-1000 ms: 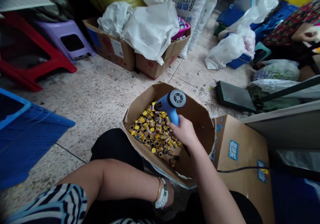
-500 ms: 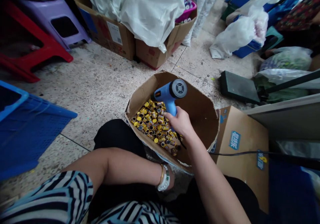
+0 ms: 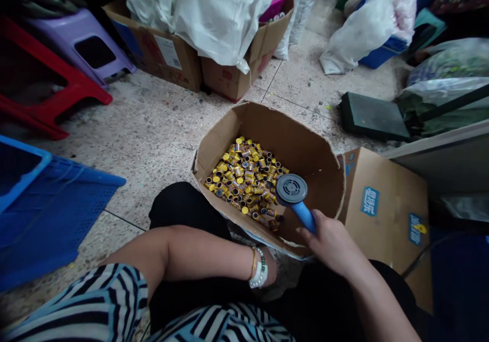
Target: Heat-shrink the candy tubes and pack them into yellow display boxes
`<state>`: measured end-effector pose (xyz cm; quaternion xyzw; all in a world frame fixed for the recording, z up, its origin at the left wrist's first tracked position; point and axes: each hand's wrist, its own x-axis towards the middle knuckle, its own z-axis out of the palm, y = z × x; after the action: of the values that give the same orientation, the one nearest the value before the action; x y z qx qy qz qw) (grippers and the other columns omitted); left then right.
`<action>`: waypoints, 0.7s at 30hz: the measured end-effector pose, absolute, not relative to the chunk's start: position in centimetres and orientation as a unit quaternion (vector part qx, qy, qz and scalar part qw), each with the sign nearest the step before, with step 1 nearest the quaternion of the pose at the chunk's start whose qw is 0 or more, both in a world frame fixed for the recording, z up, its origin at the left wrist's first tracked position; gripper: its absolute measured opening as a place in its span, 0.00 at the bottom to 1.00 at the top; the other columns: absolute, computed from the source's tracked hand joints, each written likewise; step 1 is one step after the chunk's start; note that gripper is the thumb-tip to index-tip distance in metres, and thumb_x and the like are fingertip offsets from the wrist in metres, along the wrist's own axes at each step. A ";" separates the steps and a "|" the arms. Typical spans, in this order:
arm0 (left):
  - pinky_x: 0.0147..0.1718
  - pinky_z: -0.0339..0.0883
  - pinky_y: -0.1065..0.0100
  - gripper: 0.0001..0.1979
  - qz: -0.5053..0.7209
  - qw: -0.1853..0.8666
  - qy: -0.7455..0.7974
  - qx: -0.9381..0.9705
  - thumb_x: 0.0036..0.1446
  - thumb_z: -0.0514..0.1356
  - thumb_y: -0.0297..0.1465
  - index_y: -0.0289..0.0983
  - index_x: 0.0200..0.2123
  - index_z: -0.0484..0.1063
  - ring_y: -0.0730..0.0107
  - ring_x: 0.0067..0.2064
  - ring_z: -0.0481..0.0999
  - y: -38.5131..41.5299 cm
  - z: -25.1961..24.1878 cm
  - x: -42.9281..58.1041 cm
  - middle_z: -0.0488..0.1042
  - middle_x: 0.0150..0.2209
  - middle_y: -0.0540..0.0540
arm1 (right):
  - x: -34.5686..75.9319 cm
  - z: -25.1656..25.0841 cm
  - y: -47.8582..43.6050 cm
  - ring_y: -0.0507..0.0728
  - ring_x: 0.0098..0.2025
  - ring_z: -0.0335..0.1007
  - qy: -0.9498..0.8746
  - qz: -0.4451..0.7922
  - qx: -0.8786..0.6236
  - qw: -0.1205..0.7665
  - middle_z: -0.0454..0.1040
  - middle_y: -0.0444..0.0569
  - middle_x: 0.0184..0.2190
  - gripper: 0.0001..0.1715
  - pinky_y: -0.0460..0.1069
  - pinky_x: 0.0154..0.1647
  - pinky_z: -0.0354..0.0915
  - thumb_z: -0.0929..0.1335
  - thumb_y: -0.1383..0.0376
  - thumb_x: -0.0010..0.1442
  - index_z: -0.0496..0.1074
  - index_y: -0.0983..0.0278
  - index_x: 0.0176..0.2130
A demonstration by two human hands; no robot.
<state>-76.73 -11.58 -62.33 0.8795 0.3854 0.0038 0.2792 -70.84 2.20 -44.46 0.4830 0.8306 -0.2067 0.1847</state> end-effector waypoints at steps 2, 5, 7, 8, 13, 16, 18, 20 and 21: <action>0.14 0.68 0.66 0.16 -0.017 0.296 0.299 0.907 0.33 0.70 0.28 0.43 0.07 0.66 0.64 0.21 0.75 -11.9 -60.7 -77.5 0.78 0.21 0.49 | -69.6 -44.0 1.5 0.58 0.25 0.69 0.812 -0.219 0.517 0.160 0.71 0.46 0.21 0.16 0.50 0.28 0.58 0.64 0.50 0.55 0.64 0.60 0.32; 0.21 0.71 0.66 0.12 0.029 0.273 0.221 0.936 0.51 0.63 0.30 0.44 0.16 0.73 0.64 0.31 0.80 -11.7 -56.6 -79.3 0.80 0.28 0.47 | -67.9 -43.5 0.2 0.58 0.22 0.70 0.751 -0.315 0.568 0.116 0.72 0.43 0.19 0.22 0.50 0.26 0.60 0.64 0.45 0.55 0.67 0.59 0.38; 0.24 0.72 0.66 0.14 0.126 0.239 0.209 0.940 0.60 0.56 0.37 0.45 0.24 0.76 0.65 0.33 0.81 -10.7 -53.3 -81.2 0.81 0.30 0.46 | -66.7 -43.4 -0.5 0.58 0.21 0.69 0.726 -0.341 0.592 0.077 0.71 0.42 0.17 0.26 0.50 0.25 0.61 0.64 0.44 0.55 0.69 0.60 0.43; 0.26 0.73 0.66 0.17 0.180 0.215 0.217 0.935 0.62 0.54 0.41 0.44 0.26 0.77 0.66 0.33 0.81 -9.8 -51.7 -82.4 0.81 0.30 0.46 | -66.1 -43.5 -0.6 0.58 0.21 0.69 0.726 -0.331 0.601 0.052 0.70 0.41 0.16 0.27 0.50 0.25 0.61 0.64 0.43 0.55 0.69 0.60 0.44; 0.41 0.71 0.67 0.16 0.319 0.059 0.490 0.809 0.66 0.51 0.38 0.41 0.38 0.78 0.69 0.38 0.79 -3.6 -46.0 -91.8 0.82 0.37 0.48 | -63.7 -43.8 0.8 0.59 0.22 0.68 0.729 -0.260 0.632 -0.039 0.69 0.43 0.16 0.27 0.51 0.26 0.59 0.65 0.43 0.54 0.72 0.61 0.40; 0.51 0.66 0.68 0.19 0.268 0.027 0.721 0.638 0.66 0.51 0.40 0.36 0.48 0.75 0.68 0.49 0.76 -1.0 -44.7 -99.2 0.78 0.49 0.43 | -63.4 -43.5 2.7 0.59 0.24 0.68 0.724 -0.250 0.640 -0.065 0.70 0.44 0.18 0.24 0.50 0.27 0.58 0.65 0.45 0.54 0.71 0.61 0.37; 0.56 0.62 0.67 0.24 0.143 0.045 0.852 0.501 0.65 0.51 0.43 0.35 0.58 0.67 0.66 0.54 0.72 -0.6 -44.5 -103.9 0.72 0.58 0.43 | -63.5 -43.4 3.4 0.59 0.25 0.68 0.722 -0.242 0.644 -0.077 0.69 0.45 0.18 0.22 0.50 0.27 0.58 0.65 0.45 0.54 0.70 0.61 0.35; 0.53 0.64 0.59 0.33 0.083 0.073 0.895 0.431 0.64 0.51 0.45 0.23 0.61 0.61 0.56 0.53 0.72 -0.9 -44.7 -107.7 0.70 0.57 0.31 | -63.3 -43.3 3.1 0.58 0.24 0.68 0.723 -0.252 0.639 -0.075 0.69 0.44 0.17 0.22 0.50 0.27 0.58 0.66 0.46 0.54 0.70 0.61 0.34; 0.50 0.65 0.59 0.35 0.058 0.096 0.902 0.416 0.64 0.51 0.46 0.19 0.58 0.63 0.54 0.51 0.73 -1.2 -44.8 -109.0 0.72 0.54 0.28 | -63.0 -43.3 2.6 0.58 0.23 0.68 0.722 -0.271 0.633 -0.067 0.69 0.44 0.17 0.22 0.49 0.26 0.58 0.66 0.46 0.54 0.70 0.61 0.34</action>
<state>-109.04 -1.23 -44.82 0.4164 0.9022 0.0579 0.0963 -63.04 2.62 -43.33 0.6329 0.7222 -0.2707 -0.0673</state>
